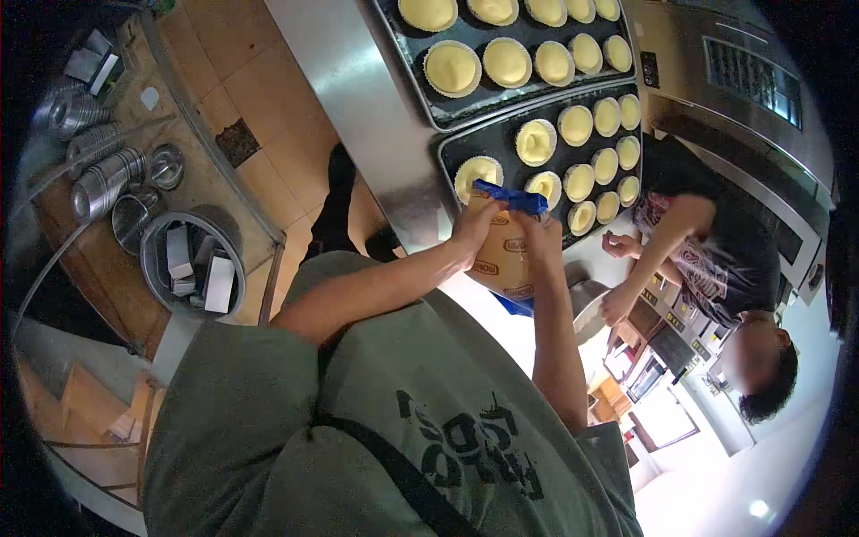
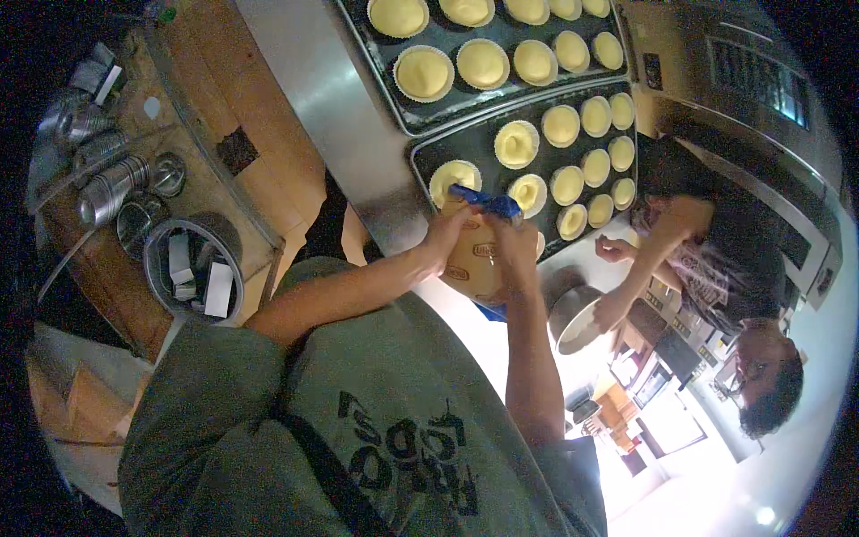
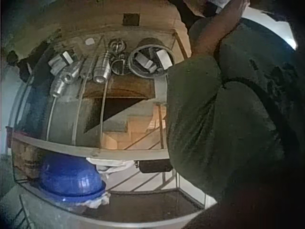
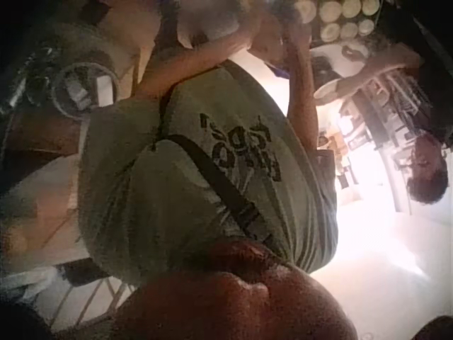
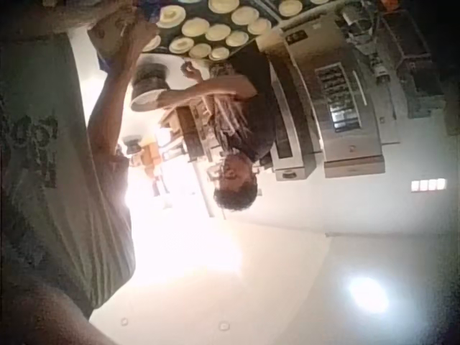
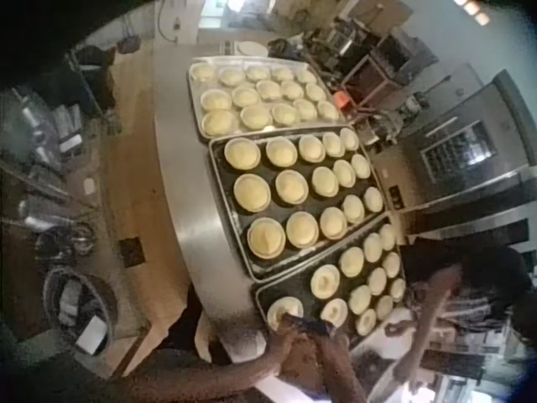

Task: The person pipes filling into pastry dough cups on a baking sheet using a piping bag, then handles a second bag of filling and pipes it into pastry dough cups on another baking sheet.

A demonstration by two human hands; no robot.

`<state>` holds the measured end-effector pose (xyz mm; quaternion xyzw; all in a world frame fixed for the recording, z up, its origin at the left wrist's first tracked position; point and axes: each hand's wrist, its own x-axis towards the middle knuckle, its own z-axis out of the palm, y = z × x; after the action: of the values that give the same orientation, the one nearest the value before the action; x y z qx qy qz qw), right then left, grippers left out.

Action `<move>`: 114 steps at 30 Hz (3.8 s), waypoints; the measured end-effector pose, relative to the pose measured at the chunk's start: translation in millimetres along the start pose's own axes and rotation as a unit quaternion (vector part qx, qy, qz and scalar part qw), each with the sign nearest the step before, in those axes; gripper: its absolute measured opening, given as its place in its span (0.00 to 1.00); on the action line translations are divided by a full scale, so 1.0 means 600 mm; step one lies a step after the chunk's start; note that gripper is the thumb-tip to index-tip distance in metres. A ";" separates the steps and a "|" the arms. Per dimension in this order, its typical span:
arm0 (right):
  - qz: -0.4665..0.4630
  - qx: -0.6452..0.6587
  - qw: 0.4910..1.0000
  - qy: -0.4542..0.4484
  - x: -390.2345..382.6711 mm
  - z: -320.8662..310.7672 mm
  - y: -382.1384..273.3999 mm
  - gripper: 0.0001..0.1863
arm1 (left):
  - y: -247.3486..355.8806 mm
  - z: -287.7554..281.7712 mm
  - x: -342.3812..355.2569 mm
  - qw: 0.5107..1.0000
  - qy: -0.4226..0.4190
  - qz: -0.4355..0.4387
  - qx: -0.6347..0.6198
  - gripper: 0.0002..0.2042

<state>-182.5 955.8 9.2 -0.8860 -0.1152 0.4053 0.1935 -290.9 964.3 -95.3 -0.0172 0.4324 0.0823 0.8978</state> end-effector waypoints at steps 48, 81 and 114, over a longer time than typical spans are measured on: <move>-0.039 -0.004 0.996 0.080 0.188 -0.118 -0.070 0.17 | 0.104 0.176 0.158 0.996 -0.073 -0.052 0.006 0.14; 0.055 0.087 0.984 0.145 0.063 -0.183 0.024 0.24 | -0.032 0.212 0.105 0.979 -0.083 -0.118 0.145 0.29; 0.097 0.144 0.984 0.044 0.054 -0.266 0.110 0.21 | -0.039 0.257 0.050 0.958 -0.170 -0.082 0.215 0.43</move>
<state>-37.0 868.6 53.7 -0.8729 0.0393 0.3951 0.2836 -149.5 961.2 -23.0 0.1548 0.2780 -0.0849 0.9442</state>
